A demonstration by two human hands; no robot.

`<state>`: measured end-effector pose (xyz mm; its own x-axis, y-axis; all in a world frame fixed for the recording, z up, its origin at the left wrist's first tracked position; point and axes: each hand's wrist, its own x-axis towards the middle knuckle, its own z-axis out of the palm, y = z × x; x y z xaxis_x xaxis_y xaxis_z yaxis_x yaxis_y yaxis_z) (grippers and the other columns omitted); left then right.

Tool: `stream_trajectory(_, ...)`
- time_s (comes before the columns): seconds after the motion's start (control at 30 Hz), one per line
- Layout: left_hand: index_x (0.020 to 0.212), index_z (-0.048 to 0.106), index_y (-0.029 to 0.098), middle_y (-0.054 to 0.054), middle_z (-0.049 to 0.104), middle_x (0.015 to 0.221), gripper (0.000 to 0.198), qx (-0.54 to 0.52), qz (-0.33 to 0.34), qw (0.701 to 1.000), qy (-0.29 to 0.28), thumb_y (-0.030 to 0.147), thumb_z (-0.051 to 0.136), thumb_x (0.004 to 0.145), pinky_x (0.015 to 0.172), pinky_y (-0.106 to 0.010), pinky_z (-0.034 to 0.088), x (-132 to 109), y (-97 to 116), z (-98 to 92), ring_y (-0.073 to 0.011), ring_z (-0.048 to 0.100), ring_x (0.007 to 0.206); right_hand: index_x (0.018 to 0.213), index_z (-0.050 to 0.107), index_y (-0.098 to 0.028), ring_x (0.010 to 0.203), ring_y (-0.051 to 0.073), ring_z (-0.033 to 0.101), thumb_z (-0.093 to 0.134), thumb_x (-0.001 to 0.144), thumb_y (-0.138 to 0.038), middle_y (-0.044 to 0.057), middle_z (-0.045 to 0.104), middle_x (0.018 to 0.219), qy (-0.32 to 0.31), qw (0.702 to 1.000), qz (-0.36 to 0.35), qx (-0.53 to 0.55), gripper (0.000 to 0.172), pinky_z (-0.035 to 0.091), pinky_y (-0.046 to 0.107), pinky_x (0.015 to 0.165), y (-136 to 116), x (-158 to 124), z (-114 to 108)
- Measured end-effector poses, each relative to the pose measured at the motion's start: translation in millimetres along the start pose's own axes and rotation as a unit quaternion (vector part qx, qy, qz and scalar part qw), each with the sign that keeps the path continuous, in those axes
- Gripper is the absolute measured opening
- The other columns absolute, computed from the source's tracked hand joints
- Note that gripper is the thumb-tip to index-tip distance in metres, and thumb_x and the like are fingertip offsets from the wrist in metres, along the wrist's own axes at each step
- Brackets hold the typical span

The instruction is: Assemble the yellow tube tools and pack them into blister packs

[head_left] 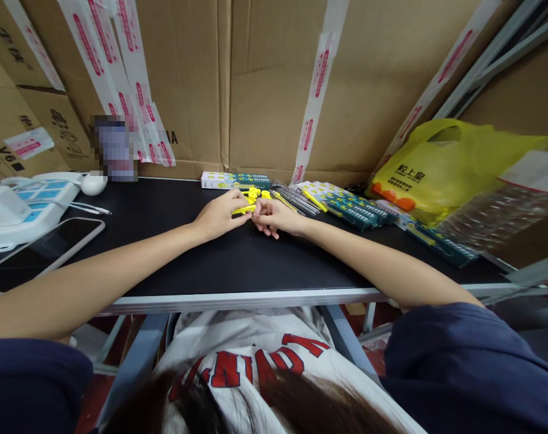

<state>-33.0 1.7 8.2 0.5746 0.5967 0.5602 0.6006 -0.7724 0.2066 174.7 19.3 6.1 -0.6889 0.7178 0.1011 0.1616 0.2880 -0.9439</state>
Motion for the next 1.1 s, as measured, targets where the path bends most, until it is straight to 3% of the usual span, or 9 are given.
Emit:
stream_trajectory(0.13, 0.086, 0.066, 0.017, -0.005, 0.064, 0.092, 0.015, 0.006, -0.007, 1.000, -0.007, 0.028, 0.055, 0.087, 0.072, -0.027, 0.043, 0, 2, 0.2, -0.0165, 0.060, 0.083, 0.082, 0.044, -0.019, 0.037, 0.005, 0.053, 0.072, 0.077, -0.024, -0.009, 0.061, 0.055, 0.005, 1.000, -0.008, -0.002, 0.029, 0.039, 0.011, 0.029, 0, 0, 1)
stream_trajectory(0.3, 0.080, 0.062, 0.018, -0.003, 0.068, 0.082, 0.010, 0.002, -0.042, 0.998, -0.041, 0.027, 0.058, 0.081, 0.065, -0.027, 0.039, 1, 3, -0.4, -0.0166, 0.060, 0.075, 0.082, 0.044, -0.019, 0.034, 0.004, 0.050, 0.076, 0.075, -0.033, -0.010, 0.059, 0.053, 0.010, 1.000, -0.019, -0.001, 0.036, 0.036, 0.011, 0.027, -1, -2, 4)
stream_trajectory(0.67, 0.067, 0.050, 0.020, -0.001, 0.060, 0.071, 0.011, 0.007, -0.035, 0.997, -0.065, 0.023, 0.060, 0.069, 0.058, -0.026, 0.033, 0, 12, 1.6, -0.0145, 0.052, 0.063, 0.083, 0.047, -0.018, 0.039, 0.005, 0.052, 0.077, 0.076, -0.047, -0.008, 0.059, 0.056, -0.027, 0.997, -0.061, -0.027, 0.042, 0.038, 0.013, 0.029, 3, 0, 2)
stream_trajectory(1.1, 0.079, 0.063, 0.018, -0.003, 0.069, 0.079, 0.015, -0.042, -0.042, 0.997, -0.053, 0.032, 0.059, 0.080, 0.066, -0.026, 0.040, 2, 1, -1.0, -0.0167, 0.061, 0.072, 0.083, 0.045, -0.019, 0.035, 0.004, 0.046, 0.068, 0.085, -0.045, -0.008, 0.058, 0.054, 0.010, 0.991, -0.079, -0.107, 0.034, 0.031, 0.012, 0.032, -1, -2, 7)
